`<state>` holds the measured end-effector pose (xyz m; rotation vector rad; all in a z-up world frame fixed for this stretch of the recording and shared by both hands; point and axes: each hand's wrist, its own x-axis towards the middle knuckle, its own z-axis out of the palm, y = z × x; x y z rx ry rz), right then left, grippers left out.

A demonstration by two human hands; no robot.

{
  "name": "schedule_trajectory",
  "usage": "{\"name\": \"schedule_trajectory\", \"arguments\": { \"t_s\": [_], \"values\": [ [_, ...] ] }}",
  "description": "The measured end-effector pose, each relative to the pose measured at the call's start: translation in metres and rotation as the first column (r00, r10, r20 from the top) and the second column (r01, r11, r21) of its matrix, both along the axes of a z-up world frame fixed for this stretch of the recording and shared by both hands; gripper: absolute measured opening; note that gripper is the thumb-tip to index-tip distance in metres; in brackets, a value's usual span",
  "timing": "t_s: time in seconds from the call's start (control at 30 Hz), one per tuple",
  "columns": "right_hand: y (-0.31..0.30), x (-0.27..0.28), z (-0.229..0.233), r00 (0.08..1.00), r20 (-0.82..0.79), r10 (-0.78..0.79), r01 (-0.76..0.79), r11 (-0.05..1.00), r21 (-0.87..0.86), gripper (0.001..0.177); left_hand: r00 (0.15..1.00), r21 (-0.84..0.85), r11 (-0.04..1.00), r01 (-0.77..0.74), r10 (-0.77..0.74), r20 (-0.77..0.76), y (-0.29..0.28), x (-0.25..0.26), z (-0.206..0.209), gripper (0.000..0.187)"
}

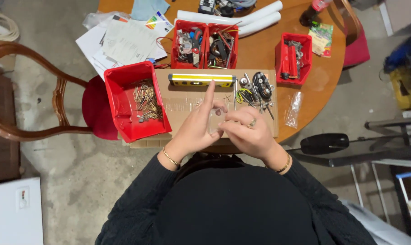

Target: The person sorts small metal hardware from a red plastic bin onto a cardboard sheet on a round wooden table. They repeatedly pick up items such as screws, nails, and small tools, place them on the cardboard, and continue sorting through the bin contents.

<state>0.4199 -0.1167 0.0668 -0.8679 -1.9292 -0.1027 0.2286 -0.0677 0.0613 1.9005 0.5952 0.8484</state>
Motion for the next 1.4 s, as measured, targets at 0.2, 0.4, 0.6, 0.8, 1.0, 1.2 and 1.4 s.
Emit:
{"name": "schedule_trajectory", "arguments": {
  "t_s": [0.2,0.4,0.6,0.8,1.0,1.2,1.4],
  "values": [
    [-0.016,-0.016,0.008,0.991,0.102,0.086,-0.064,0.978,-0.201,0.005,0.964,0.226,0.973,0.055,0.007,-0.265,0.002,-0.01,-0.015,0.119],
    [-0.022,-0.01,-0.018,0.967,0.159,0.199,-0.079,0.828,-0.555,0.031,0.949,0.521,0.85,0.078,0.096,-0.299,0.004,-0.004,-0.042,0.114],
    [-0.024,0.003,-0.023,0.973,0.146,0.177,-0.041,0.762,-0.647,0.039,0.955,0.478,0.874,0.085,0.065,-0.289,0.006,-0.001,-0.043,0.108],
    [-0.016,0.051,-0.018,0.983,-0.179,0.036,-0.144,0.759,-0.636,0.038,0.963,0.2,0.979,-0.027,0.079,-0.257,0.011,0.017,-0.037,0.101],
    [0.02,0.162,-0.079,0.871,-0.235,-0.432,0.238,0.788,-0.567,0.022,0.964,0.057,0.991,-0.119,0.129,-0.234,0.013,0.058,-0.034,0.116],
    [0.067,0.219,-0.135,0.906,0.088,-0.414,0.382,0.709,-0.593,0.024,0.95,0.051,0.983,-0.176,0.184,-0.251,0.008,0.103,-0.027,0.114],
    [0.105,0.227,-0.121,0.962,0.218,-0.167,0.271,0.704,-0.657,0.03,0.91,0.036,0.948,-0.316,0.313,-0.273,-0.004,0.136,-0.037,0.109]
  ]
}}
